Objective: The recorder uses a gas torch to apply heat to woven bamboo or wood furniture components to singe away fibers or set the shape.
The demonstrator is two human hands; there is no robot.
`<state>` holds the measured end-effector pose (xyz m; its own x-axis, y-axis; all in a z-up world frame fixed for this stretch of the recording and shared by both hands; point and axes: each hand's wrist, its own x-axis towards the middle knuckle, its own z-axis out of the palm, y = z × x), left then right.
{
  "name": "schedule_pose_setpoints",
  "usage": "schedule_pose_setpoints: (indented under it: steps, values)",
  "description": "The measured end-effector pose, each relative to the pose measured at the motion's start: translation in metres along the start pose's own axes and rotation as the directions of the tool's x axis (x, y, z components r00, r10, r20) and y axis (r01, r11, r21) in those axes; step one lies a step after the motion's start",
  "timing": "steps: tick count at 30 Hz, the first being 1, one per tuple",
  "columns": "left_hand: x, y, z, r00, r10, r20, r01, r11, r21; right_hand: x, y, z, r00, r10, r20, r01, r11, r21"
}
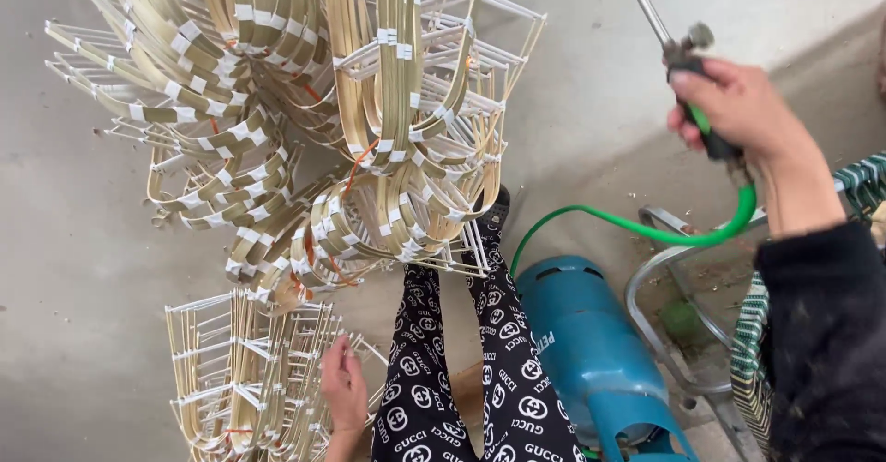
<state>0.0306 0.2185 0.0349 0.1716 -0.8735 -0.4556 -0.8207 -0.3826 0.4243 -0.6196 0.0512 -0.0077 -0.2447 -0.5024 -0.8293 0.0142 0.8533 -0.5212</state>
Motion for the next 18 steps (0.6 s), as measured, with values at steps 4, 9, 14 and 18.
schedule_pose_setpoints:
  steps: [4, 9, 14, 18]
  values:
    - [-0.01, 0.008, 0.011, 0.99, -0.079, 0.115, 0.083, 0.996, -0.033, 0.043, -0.01, 0.01, 0.998, -0.056, 0.016, 0.056, 0.998, 0.006]
    - [-0.033, -0.029, 0.021, 0.989, -0.088, 0.122, 0.098, 0.992, -0.073, -0.02, -0.037, -0.004, 0.983, -0.132, 0.13, 0.118, 0.987, 0.109]
    - [-0.045, -0.032, 0.034, 0.986, -0.091, 0.143, 0.09, 0.996, 0.011, -0.046, -0.076, -0.002, 0.98, -0.19, 0.058, 0.195, 0.976, -0.097]
    - [-0.047, -0.022, 0.047, 0.949, -0.234, 0.213, 0.237, 0.971, 0.011, -0.056, -0.126, 0.021, 0.956, -0.294, 0.0, 0.29, 0.942, -0.167]
